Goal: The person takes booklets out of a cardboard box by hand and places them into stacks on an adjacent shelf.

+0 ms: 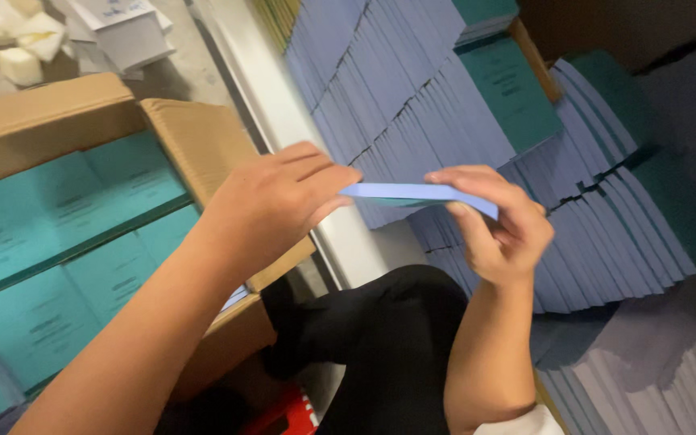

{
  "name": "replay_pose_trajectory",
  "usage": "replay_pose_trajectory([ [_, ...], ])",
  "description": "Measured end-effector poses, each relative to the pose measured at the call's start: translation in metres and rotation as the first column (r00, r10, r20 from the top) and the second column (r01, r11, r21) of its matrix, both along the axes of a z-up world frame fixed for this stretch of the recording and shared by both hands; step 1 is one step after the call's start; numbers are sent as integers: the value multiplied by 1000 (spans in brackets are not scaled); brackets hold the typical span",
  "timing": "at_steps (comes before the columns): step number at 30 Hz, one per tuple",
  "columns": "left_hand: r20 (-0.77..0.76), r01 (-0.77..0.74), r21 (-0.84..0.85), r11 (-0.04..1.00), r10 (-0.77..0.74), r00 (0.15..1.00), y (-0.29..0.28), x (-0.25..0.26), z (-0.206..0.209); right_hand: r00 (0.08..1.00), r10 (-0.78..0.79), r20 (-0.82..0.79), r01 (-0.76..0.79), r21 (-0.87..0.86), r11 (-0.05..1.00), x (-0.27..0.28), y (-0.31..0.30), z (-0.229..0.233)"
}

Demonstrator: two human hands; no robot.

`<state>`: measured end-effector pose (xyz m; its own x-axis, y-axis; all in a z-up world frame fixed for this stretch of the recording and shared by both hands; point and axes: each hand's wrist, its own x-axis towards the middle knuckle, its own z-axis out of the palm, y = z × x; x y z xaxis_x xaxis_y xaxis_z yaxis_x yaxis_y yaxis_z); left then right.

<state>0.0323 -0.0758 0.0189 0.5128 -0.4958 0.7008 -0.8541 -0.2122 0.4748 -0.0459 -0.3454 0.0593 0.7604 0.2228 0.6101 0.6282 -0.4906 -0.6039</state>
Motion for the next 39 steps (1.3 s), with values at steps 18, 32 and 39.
replay_pose_trajectory([
  [18, 187, 89, -324, 942, -29, 982, -151, 116, 2, 783, -384, 488, 562, -293, 773, 16, -38, -11],
  [32, -82, 28, -240, 970, -49, 995, -216, 122, -8, 700, -564, 438, 697, -246, 674, 55, -74, -46],
  [39, -206, -62, -478, 876, -43, 978, -199, 96, -23, 663, -648, 376, 749, -341, 568, 65, -73, -46],
])
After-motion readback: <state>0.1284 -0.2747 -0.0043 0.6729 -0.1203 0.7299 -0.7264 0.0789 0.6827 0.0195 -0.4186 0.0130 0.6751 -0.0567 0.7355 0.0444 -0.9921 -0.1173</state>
